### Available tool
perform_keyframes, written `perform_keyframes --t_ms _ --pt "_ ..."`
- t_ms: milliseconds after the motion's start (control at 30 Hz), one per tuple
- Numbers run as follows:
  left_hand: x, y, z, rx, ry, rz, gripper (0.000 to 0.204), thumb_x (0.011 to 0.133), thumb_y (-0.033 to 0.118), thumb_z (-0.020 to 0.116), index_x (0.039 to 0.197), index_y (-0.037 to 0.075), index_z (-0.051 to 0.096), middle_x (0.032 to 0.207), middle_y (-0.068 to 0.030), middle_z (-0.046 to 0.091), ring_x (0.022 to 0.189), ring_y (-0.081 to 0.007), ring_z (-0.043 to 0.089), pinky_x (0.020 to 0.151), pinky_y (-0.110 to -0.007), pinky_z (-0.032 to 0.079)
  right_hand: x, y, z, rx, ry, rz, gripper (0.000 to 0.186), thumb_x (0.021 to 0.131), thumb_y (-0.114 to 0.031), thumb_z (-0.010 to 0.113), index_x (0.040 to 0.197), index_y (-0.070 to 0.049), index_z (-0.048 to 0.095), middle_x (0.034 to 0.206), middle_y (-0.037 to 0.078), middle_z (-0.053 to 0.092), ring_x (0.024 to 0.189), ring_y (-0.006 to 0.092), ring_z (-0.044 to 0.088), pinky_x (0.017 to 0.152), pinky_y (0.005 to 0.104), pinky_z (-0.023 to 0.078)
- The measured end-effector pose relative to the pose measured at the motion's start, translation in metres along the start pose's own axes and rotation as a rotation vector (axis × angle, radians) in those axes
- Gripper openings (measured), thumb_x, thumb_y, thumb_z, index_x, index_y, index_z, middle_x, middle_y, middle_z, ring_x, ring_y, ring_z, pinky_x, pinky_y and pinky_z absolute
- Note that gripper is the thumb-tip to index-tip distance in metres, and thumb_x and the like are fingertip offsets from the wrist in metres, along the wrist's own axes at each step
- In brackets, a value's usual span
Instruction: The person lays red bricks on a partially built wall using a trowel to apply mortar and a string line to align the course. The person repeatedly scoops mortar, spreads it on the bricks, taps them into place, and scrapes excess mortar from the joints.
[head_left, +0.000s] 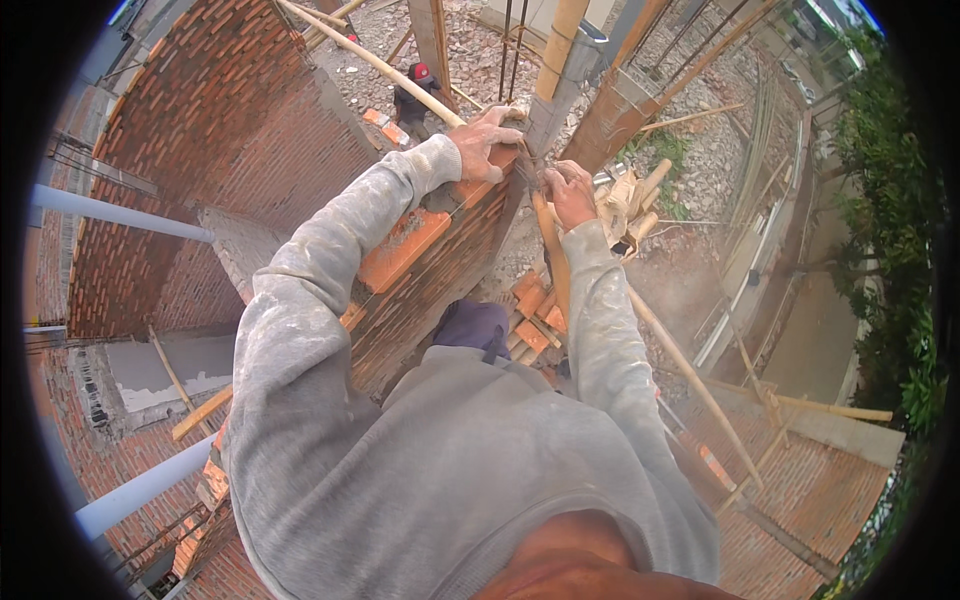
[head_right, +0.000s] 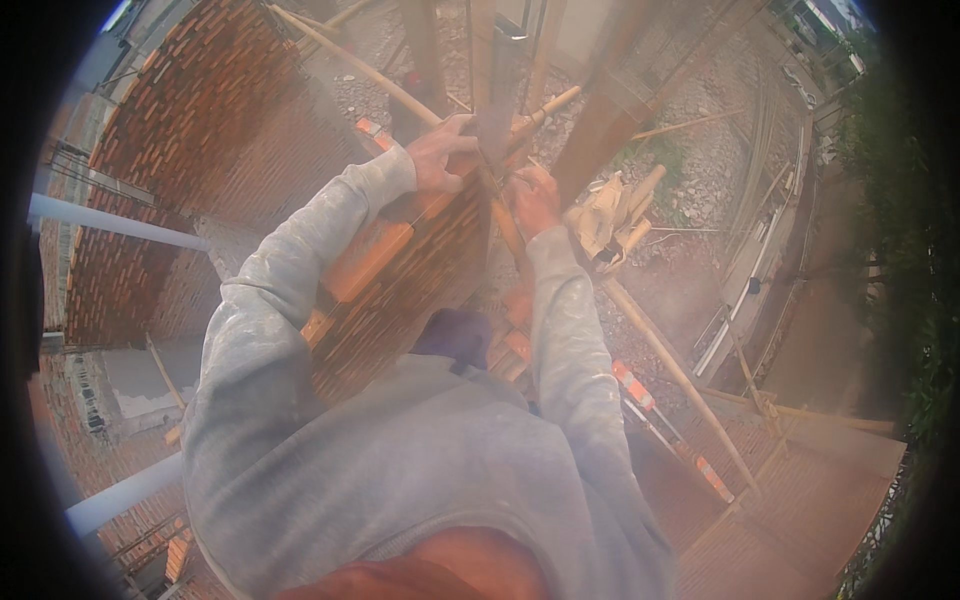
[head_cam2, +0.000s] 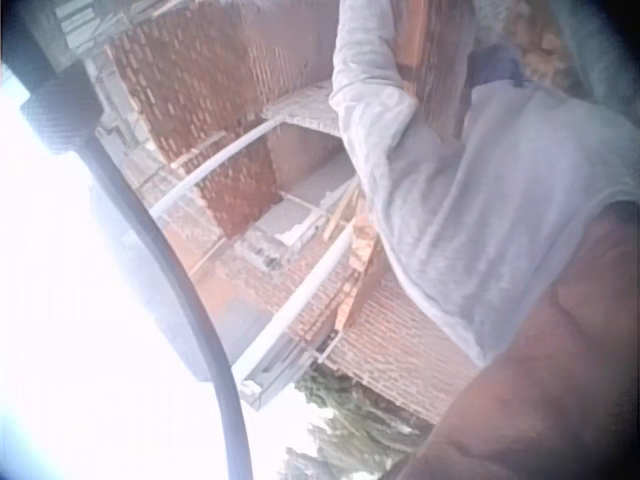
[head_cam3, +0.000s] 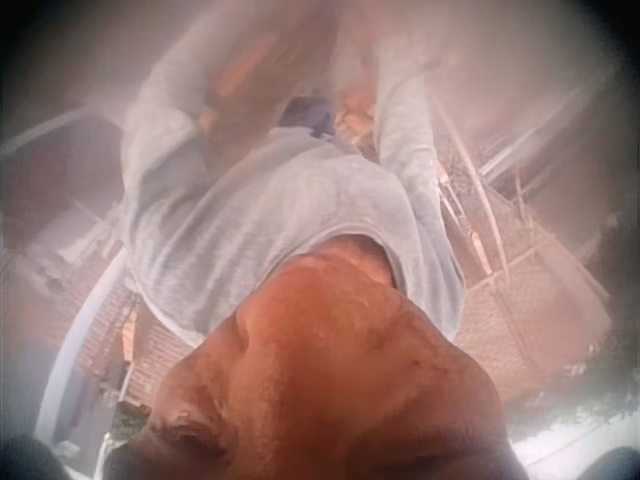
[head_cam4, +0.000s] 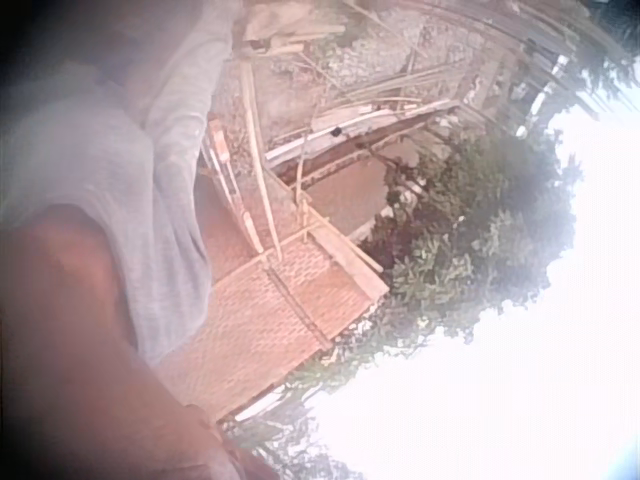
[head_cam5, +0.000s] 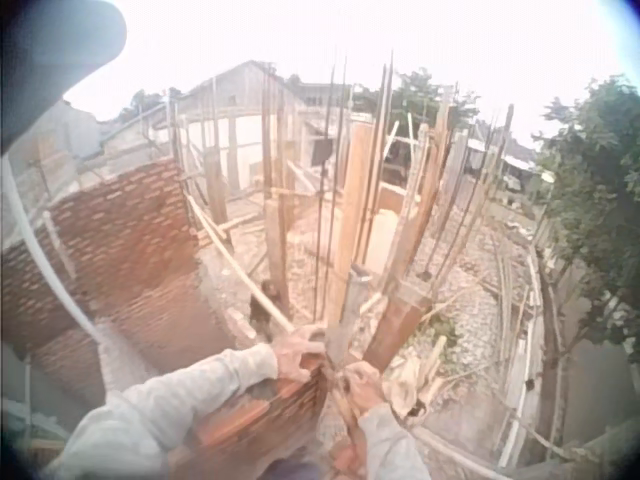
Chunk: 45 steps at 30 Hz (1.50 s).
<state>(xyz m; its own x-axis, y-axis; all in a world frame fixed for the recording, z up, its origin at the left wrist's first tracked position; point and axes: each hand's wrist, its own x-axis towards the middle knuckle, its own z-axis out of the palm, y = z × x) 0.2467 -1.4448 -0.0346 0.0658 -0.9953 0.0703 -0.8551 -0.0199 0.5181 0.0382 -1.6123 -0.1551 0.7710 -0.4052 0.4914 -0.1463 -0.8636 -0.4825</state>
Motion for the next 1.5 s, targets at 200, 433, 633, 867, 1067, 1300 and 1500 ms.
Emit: perform_keyframes --t_ms 200,433,633,867,1067,1300,1500 --pt "-0.006 0.007 -0.005 -0.098 0.025 0.016 0.081 0.065 0.024 0.084 0.143 0.013 0.065 0.16 -0.0201 0.036 0.149 -0.043 0.039 0.125 -0.047 0.037 0.026 -0.018 -0.011 0.532 0.033 0.354 0.013 0.097 -0.014 0.068 0.1 -0.002 0.072 0.087 0.009 0.071 0.077 0.0153 0.064 0.07 0.0317 0.051" --pt "-0.009 0.011 -0.017 -0.101 -0.021 0.034 0.077 0.071 0.012 0.08 0.144 0.016 0.06 0.165 -0.0174 0.031 0.154 -0.0408 0.032 0.125 -0.049 0.037 0.05 -0.018 -0.021 0.386 -0.101 0.318 0.025 0.099 -0.018 0.062 0.095 0.005 0.072 0.081 0.013 0.072 0.07 0.0199 0.07 0.066 0.0373 0.055" --pt "-0.023 0.042 -0.027 0.037 -0.057 -0.153 0.086 0.068 0.016 0.086 0.149 0.015 0.055 0.166 -0.0159 0.027 0.155 -0.0404 0.031 0.119 -0.071 0.034 0.035 -0.021 -0.029 0.58 -0.223 0.546 0.026 0.099 -0.018 0.065 0.099 0.007 0.074 0.08 0.008 0.072 0.069 0.0151 0.068 0.063 0.031 0.057" --pt "-0.062 0.062 -0.015 0.3 0.039 -0.25 0.074 0.071 0.005 0.078 0.142 0.011 0.056 0.164 -0.0177 0.03 0.159 -0.0467 0.022 0.107 -0.088 0.034 0.039 -0.046 -0.035 0.632 -0.049 0.447 0.021 0.1 -0.015 0.061 0.1 0.002 0.073 0.086 0.007 0.071 0.073 0.0138 0.066 0.064 0.032 0.055" --pt "-0.074 0.068 -0.013 0.203 0.247 -0.186 0.057 0.072 0.0 0.073 0.127 0.009 0.06 0.155 -0.0232 0.039 0.152 -0.0497 0.035 0.114 -0.078 0.032 0.04 -0.014 -0.015 0.164 0.014 0.065 0.021 0.094 -0.011 0.057 0.102 0.002 0.072 0.089 0.017 0.073 0.077 0.0329 0.068 0.068 0.0437 0.051" --pt "-0.131 0.154 -0.023 -0.42 0.381 -0.179 0.049 0.081 0.004 0.074 0.13 0.001 0.066 0.132 -0.0201 0.063 0.126 -0.0397 0.063 0.106 -0.051 0.053 0.033 0.023 -0.01 0.047 -0.127 0.016 0.018 0.089 -0.01 0.06 0.091 0.003 0.071 0.087 0.026 0.07 0.082 0.0447 0.067 0.073 0.0514 0.049" --pt "-0.123 0.154 0.037 -1.476 0.419 -0.638 0.036 0.093 0.011 0.072 0.129 0.003 0.07 0.116 -0.0118 0.075 0.098 -0.0251 0.074 0.089 -0.043 0.061 0.04 0.023 -0.008 0.047 -0.167 -0.03 0.019 0.091 -0.012 0.063 0.093 0.004 0.072 0.088 0.026 0.071 0.085 0.0432 0.069 0.075 0.049 0.051"
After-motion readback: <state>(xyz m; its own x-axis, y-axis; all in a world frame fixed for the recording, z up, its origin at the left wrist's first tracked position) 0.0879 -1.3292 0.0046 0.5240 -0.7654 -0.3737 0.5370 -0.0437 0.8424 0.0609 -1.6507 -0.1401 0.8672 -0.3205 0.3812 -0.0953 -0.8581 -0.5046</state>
